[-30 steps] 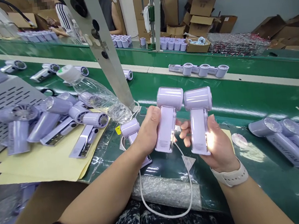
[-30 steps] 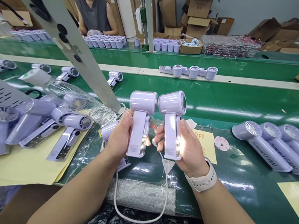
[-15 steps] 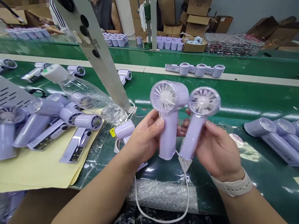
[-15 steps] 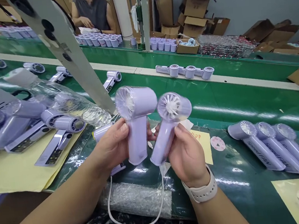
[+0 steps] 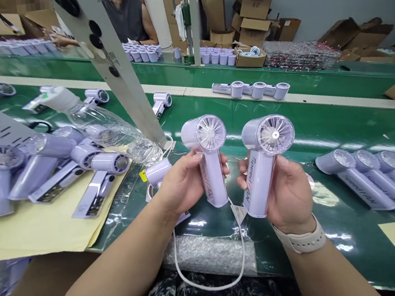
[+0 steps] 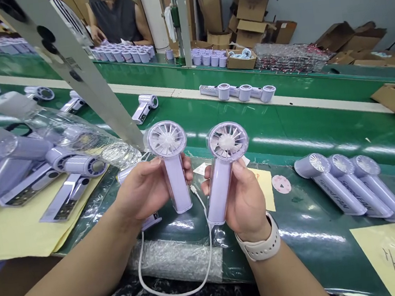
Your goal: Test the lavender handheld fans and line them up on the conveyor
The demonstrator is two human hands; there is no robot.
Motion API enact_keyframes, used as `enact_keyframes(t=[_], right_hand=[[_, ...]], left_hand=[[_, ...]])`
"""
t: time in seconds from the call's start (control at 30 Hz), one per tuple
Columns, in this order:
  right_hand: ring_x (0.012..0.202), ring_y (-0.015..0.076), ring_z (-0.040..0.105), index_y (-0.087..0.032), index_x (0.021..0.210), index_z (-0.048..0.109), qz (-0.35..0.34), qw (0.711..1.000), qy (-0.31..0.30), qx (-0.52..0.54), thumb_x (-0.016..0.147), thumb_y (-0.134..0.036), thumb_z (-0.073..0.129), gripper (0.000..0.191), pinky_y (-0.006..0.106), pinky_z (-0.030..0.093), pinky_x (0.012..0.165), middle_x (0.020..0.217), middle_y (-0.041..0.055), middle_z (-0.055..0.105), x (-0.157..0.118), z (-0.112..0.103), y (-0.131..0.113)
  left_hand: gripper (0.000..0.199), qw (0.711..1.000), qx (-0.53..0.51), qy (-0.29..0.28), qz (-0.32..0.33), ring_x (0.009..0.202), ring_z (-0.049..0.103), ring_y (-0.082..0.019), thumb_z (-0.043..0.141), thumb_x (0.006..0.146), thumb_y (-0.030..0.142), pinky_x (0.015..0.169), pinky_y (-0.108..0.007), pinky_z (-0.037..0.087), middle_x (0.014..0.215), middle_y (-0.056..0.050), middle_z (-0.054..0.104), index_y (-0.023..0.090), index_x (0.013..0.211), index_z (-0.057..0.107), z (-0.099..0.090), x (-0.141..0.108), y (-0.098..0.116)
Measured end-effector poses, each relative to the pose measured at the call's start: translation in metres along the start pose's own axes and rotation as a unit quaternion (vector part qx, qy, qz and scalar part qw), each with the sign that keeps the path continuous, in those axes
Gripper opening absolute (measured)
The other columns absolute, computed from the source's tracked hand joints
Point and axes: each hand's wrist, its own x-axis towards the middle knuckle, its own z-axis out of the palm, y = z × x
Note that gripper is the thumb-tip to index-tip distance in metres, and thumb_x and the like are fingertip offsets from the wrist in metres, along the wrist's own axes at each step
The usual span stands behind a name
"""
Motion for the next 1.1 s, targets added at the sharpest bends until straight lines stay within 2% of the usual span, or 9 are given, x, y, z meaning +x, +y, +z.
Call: enact_keyframes(t=[0.17,0.33,0.6,0.73,0.83,0.9,0.97,1.03,1.1], right_hand=[[0.075,0.0213,0.065,-0.025,0.091,0.072,-0.019,1.0,-0.003,-0.02,0.083,-0.042,0.071,0.019,0.033,0.058,0.059,0.082,0.0033,0.067,-0.001,-0.004,-0.001],[0.085,0.0228,0.07,-0.026,0.109,0.073,-0.036,0.997,0.056,-0.045,0.089,-0.042,0.067,0.025,0.038,0.062,0.076,0.095,0.0046,0.074,0.003,-0.006,0.001],[0.083,0.0212,0.076,-0.033,0.116,0.067,-0.027,0.996,0.057,-0.059,0.099,-0.032,0.059,0.019,0.037,0.064,0.07,0.094,0.0025,0.079,0.005,-0.003,0.004],[0.081,0.0216,0.077,-0.031,0.111,0.068,-0.012,0.995,0.049,-0.081,0.099,-0.031,0.058,0.016,0.039,0.064,0.072,0.093,0.0028,0.08,0.006,-0.005,0.008],[0.084,0.0228,0.076,-0.028,0.109,0.07,-0.039,0.994,0.038,-0.1,0.097,-0.032,0.058,0.017,0.04,0.063,0.073,0.098,0.0035,0.079,0.003,-0.008,0.007],[0.097,0.0261,0.075,-0.029,0.108,0.071,-0.099,0.983,-0.003,-0.155,0.092,-0.035,0.068,0.017,0.044,0.062,0.084,0.107,0.0042,0.078,-0.002,-0.01,0.002],[0.117,0.0311,0.069,-0.031,0.112,0.07,-0.18,0.949,-0.07,-0.25,0.081,-0.033,0.083,0.034,0.052,0.055,0.102,0.121,0.005,0.076,-0.01,-0.012,-0.006],[0.132,0.0343,0.06,-0.034,0.117,0.069,-0.258,0.892,-0.143,-0.343,0.075,-0.028,0.091,0.048,0.058,0.041,0.117,0.132,0.0042,0.072,-0.016,-0.013,-0.017],[0.14,0.0347,0.053,-0.037,0.119,0.07,-0.313,0.847,-0.185,-0.388,0.079,-0.031,0.088,0.045,0.062,0.03,0.124,0.137,0.0019,0.07,-0.02,-0.014,-0.025]], left_hand=[[0.034,0.999,0.03,-0.009,0.016,0.088,0.076,-0.022,0.08,0.081,0.028,0.082,-0.034,0.062,0.1,-0.007,0.078,0.016,0.109,0.066,0.0,-0.001,0.003],[0.047,0.993,0.107,-0.018,0.036,0.085,0.078,-0.022,0.088,0.077,0.036,0.075,-0.032,0.063,0.097,-0.005,0.078,0.02,0.114,0.064,0.001,-0.004,0.006],[0.072,0.988,0.148,0.018,0.044,0.08,0.075,-0.02,0.095,0.058,0.058,0.062,-0.026,0.057,0.096,-0.004,0.076,0.021,0.109,0.059,-0.008,-0.001,0.001],[0.073,0.989,0.146,0.008,0.038,0.075,0.072,-0.018,0.093,0.058,0.062,0.061,-0.025,0.054,0.091,-0.003,0.073,0.021,0.107,0.059,-0.01,0.002,-0.001],[0.063,0.983,0.174,-0.002,0.052,0.083,0.072,-0.019,0.093,0.064,0.054,0.071,-0.028,0.057,0.096,-0.005,0.074,0.02,0.107,0.062,-0.008,0.0,0.003],[0.052,0.966,0.24,-0.003,0.097,0.089,0.072,-0.021,0.093,0.068,0.043,0.078,-0.031,0.057,0.098,-0.006,0.075,0.02,0.106,0.065,-0.005,-0.004,0.007],[0.04,0.928,0.327,-0.007,0.18,0.101,0.073,-0.027,0.09,0.072,0.036,0.092,-0.04,0.057,0.103,-0.008,0.077,0.02,0.103,0.07,-0.001,-0.009,0.01],[0.022,0.872,0.397,-0.018,0.287,0.117,0.07,-0.03,0.081,0.081,0.034,0.114,-0.05,0.045,0.11,-0.008,0.079,0.022,0.098,0.075,0.003,-0.015,0.012],[0.008,0.817,0.435,-0.028,0.378,0.127,0.067,-0.028,0.071,0.091,0.032,0.127,-0.053,0.028,0.116,-0.005,0.08,0.027,0.094,0.078,0.004,-0.02,0.013]])
